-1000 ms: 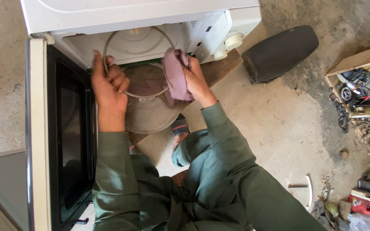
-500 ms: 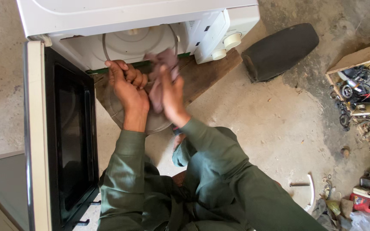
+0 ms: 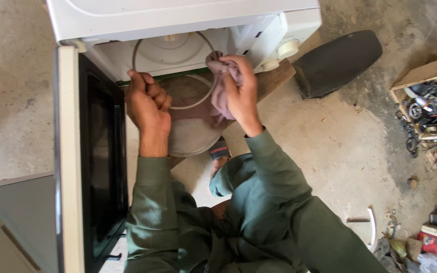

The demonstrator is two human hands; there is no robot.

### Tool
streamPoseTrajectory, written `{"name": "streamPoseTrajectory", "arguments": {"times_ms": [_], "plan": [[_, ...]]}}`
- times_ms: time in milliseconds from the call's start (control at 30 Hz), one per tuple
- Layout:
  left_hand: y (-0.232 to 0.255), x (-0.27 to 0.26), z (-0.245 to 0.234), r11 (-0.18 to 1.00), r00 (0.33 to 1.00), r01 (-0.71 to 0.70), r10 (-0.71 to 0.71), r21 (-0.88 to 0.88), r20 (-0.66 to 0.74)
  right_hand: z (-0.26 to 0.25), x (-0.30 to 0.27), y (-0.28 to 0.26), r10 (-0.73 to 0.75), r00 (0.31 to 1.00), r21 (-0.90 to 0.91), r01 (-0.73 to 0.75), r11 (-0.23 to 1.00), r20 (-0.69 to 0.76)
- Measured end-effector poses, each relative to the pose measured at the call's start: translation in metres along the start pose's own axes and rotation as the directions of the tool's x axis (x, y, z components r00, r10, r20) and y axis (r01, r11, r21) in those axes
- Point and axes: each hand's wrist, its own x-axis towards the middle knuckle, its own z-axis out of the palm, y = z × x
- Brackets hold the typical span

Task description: The person cleans the interior of a microwave using a cloth. They wipe the control panel, the inside walls, the glass turntable, and the microwave door.

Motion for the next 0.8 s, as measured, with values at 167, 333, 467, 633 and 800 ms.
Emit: {"name": "streamPoseTrajectory", "arguments": {"times_ms": [167, 333, 467, 633, 800], "plan": [[-0.002, 0.005, -0.007, 0.998, 0.993, 0.059, -0.060, -0.009, -0.101, -0.001, 0.007, -0.014, -0.394, 0.919, 0.010, 0.394, 0.919, -0.002], [0.001, 0.006, -0.009, 0.995, 0.988, 0.102, -0.103, -0.012, -0.111, -0.024, 0.006, -0.019, -0.301, 0.954, 0.178, 0.294, 0.939, 0.011], [0.007, 0.005, -0.010, 0.995, 0.993, 0.096, -0.094, 0.015, -0.072, -0.043, 0.014, -0.032, -0.427, 0.899, 0.121, 0.436, 0.892, -0.094], [0.006, 0.005, -0.007, 0.921, 0.959, 0.274, -0.284, 0.278, -0.007, -0.016, 0.013, -0.050, -0.288, 0.957, 0.120, 0.288, 0.950, -0.018], [-0.001, 0.006, -0.011, 0.812, 0.924, 0.317, -0.381, 0.489, 0.033, 0.003, 0.029, -0.040, -0.187, 0.907, 0.298, 0.072, 0.952, 0.378]]}}
